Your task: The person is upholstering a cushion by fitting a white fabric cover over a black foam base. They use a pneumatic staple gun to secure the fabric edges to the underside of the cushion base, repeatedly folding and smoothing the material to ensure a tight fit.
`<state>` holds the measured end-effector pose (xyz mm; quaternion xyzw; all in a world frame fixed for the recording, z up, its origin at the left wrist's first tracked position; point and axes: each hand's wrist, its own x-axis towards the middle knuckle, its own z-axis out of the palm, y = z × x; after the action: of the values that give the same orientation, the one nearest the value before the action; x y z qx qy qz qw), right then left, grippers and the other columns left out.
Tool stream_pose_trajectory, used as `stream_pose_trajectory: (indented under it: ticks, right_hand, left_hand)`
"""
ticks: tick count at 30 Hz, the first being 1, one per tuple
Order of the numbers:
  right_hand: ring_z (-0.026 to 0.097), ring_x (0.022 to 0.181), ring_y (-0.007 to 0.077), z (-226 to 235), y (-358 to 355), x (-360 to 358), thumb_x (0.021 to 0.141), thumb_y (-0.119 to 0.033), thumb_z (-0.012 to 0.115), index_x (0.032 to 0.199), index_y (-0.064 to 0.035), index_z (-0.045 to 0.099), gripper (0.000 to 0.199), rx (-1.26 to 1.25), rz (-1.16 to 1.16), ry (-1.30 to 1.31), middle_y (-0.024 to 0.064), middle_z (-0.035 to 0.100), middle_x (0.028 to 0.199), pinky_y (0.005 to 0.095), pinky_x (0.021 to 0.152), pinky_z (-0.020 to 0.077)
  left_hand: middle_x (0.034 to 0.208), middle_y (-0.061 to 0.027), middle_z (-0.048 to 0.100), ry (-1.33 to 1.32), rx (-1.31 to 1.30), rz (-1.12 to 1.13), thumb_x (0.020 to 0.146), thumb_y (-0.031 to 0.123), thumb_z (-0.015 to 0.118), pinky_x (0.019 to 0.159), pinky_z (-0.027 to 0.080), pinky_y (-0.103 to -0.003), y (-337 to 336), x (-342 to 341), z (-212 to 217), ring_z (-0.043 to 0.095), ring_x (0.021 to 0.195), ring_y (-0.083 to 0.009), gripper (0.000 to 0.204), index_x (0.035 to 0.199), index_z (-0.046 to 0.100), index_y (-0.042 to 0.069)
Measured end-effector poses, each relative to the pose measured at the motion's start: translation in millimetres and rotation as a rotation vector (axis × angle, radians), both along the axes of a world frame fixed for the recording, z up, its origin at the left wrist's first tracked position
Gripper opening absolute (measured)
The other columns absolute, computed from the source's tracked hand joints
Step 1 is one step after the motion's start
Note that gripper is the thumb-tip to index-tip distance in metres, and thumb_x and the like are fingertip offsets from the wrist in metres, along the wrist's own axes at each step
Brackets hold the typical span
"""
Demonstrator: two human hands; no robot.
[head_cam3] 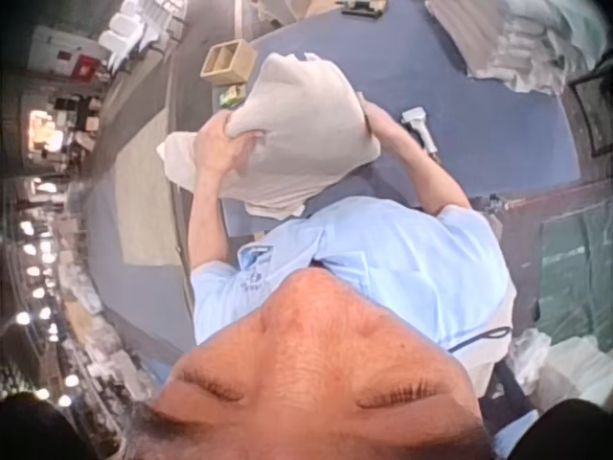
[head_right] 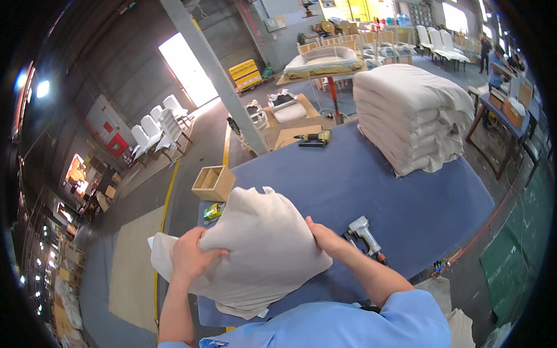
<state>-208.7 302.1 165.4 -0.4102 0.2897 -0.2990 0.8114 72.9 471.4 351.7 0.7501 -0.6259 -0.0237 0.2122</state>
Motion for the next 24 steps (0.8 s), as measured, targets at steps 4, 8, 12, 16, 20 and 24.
stream_pose_trajectory:
  ticks: [4, 8, 12, 16, 20, 24]
  right_hand:
    - [0.061, 0.125, 0.0237, 5.5, -7.5, 7.2, 0.114, -0.061, 0.038, 0.131, 0.0011, 0.069, 0.072, -0.09, -0.36, 0.105, 0.0153, 0.068, 0.134, 0.039, 0.11, 0.0456]
    - [0.064, 0.094, 0.0135, 6.9, -39.2, 9.6, 0.114, -0.056, 0.043, 0.102, -0.0018, 0.076, 0.064, -0.24, -0.448, -0.08, 0.0028, 0.073, 0.097, 0.0315, 0.088, 0.0493]
    - [0.063, 0.091, 0.012, -14.6, -62.5, 15.5, 0.113, -0.047, 0.05, 0.105, -0.0011, 0.076, 0.053, -0.297, -0.451, 0.107, 0.0017, 0.072, 0.095, 0.0318, 0.086, 0.0499]
    - [0.064, 0.086, 0.012, -21.0, -72.1, 7.1, 0.111, -0.035, 0.057, 0.109, -0.0026, 0.077, 0.038, -0.34, -0.489, 0.226, 0.0014, 0.072, 0.093, 0.0325, 0.082, 0.0516]
    - [0.065, 0.081, 0.012, 9.3, -63.6, -25.8, 0.105, -0.018, 0.067, 0.114, -0.0026, 0.076, 0.02, -0.746, -0.576, 0.457, 0.0026, 0.072, 0.094, 0.0316, 0.075, 0.0537]
    - [0.065, 0.081, 0.0063, 129.9, -20.4, -34.4, 0.101, -0.005, 0.069, 0.127, 0.0014, 0.07, 0.026, -0.88, -0.375, 0.195, 0.0044, 0.071, 0.109, 0.0254, 0.071, 0.0545]
  left_hand:
    - [0.097, -0.0168, 0.076, -0.067, 0.077, -0.013, 0.068, 0.046, 0.097, 0.08, 0.057, -0.045, -35.5, -30.5, 23.5, 0.075, 0.091, -0.0368, 0.058, 0.098, 0.073, 0.003]
    - [0.097, -0.0177, 0.076, -0.119, 0.117, -0.119, 0.076, 0.048, 0.093, 0.081, 0.057, -0.045, -9.4, -58.8, 57.1, 0.074, 0.091, -0.0392, 0.059, 0.106, 0.072, 0.002]
    - [0.102, -0.0197, 0.074, 0.037, 0.063, -0.216, 0.088, 0.059, 0.081, 0.086, 0.056, -0.047, -12.4, -47.1, 12.6, 0.074, 0.096, -0.0373, 0.07, 0.123, 0.068, 0.0]
    - [0.112, -0.0208, 0.071, 0.259, -0.042, -0.21, 0.093, 0.053, 0.078, 0.091, 0.054, -0.043, -30.5, -33.4, 0.6, 0.07, 0.103, -0.0346, 0.066, 0.13, 0.066, 0.0]
    - [0.104, -0.0152, 0.072, 0.361, -0.099, -0.202, 0.096, 0.041, 0.08, 0.086, 0.054, -0.037, -31.5, -31.7, -13.3, 0.069, 0.094, -0.0268, 0.05, 0.121, 0.068, 0.0]
    - [0.087, -0.0048, 0.069, 0.613, -0.139, -0.087, 0.097, 0.026, 0.08, 0.076, 0.05, -0.029, -9.7, -36.1, -6.3, 0.06, 0.082, -0.0118, 0.029, 0.103, 0.068, 0.001]
